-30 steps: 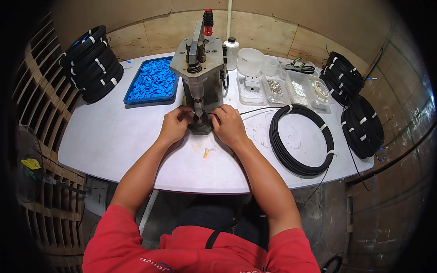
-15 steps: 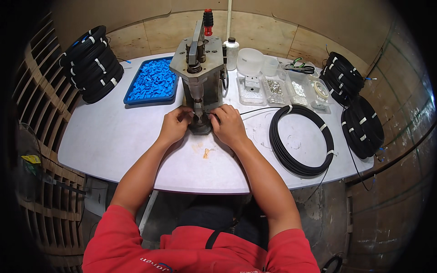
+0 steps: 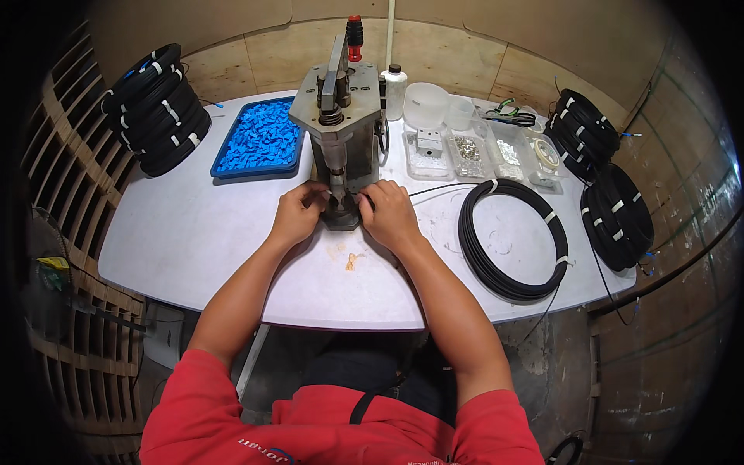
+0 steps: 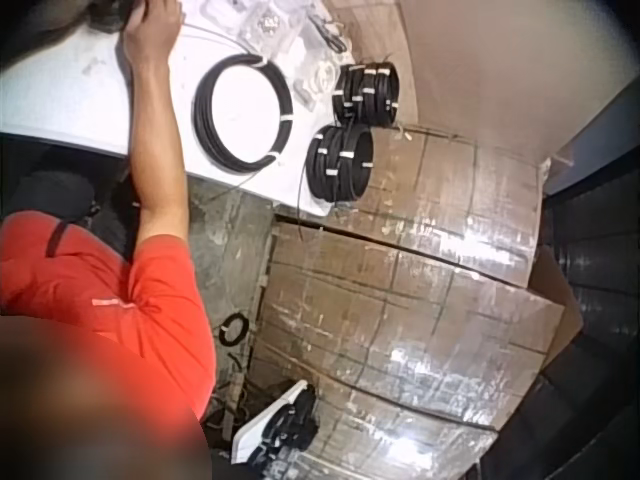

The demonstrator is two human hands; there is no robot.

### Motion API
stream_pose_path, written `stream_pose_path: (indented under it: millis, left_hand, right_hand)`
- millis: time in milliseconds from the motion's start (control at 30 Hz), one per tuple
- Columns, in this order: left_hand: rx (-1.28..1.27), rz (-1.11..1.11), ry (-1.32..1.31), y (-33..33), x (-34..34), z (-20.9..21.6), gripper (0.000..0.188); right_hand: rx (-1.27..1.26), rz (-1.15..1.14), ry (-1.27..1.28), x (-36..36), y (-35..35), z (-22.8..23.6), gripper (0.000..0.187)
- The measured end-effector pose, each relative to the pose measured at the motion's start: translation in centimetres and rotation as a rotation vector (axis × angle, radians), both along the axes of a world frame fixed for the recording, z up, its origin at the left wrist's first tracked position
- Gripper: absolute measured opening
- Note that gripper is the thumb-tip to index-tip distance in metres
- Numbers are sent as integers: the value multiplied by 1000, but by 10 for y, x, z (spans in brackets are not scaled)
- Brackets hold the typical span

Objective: Assembling electrical wires into a circular harness and using a terminal crimping machine.

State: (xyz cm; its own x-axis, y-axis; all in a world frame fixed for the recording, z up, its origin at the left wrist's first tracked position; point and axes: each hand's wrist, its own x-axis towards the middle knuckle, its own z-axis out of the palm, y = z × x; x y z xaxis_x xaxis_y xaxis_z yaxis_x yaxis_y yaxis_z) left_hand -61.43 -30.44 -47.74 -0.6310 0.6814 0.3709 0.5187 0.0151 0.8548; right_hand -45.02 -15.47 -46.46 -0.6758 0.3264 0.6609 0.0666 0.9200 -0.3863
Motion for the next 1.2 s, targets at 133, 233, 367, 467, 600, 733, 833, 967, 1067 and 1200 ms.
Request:
stream_pose_path:
  millis: [133, 233, 367, 467, 600, 733, 833, 967, 1067, 1200]
  left_hand:
    - [2, -2, 10, 0, -2, -2, 24]
    - [-6, 8, 17, -1, 3, 4, 24]
    - [-9, 0, -2, -1, 1, 2, 24]
    - [-6, 7, 14, -1, 2, 3, 23]
    - [-11, 6, 3, -1, 2, 3, 22]
    - [-39, 6, -6, 0, 1, 3, 22]
    - [9, 2, 0, 0, 0, 0, 22]
    - [6, -7, -19, 0, 0, -1, 22]
    - [-9, 11, 17, 0, 1, 1, 23]
    - [-7, 1, -6, 0, -1, -1, 23]
  right_hand:
    - [-1, -5, -12, -1, -1, 1, 11]
    - [10, -14, -16, 1, 1, -1, 10]
    - [14, -1, 8, 0, 0, 0, 10]
    - [8, -4, 2, 0, 1, 0, 10]
    - [3, -3, -7, 0, 1, 0, 9]
    - [6, -4, -8, 0, 1, -1, 9]
    - [-1, 3, -3, 0, 1, -1, 9]
    - [2, -1, -4, 0, 1, -1, 9]
    - [2, -2, -8, 1, 1, -1, 9]
    - [4, -5, -14, 1, 1, -1, 9]
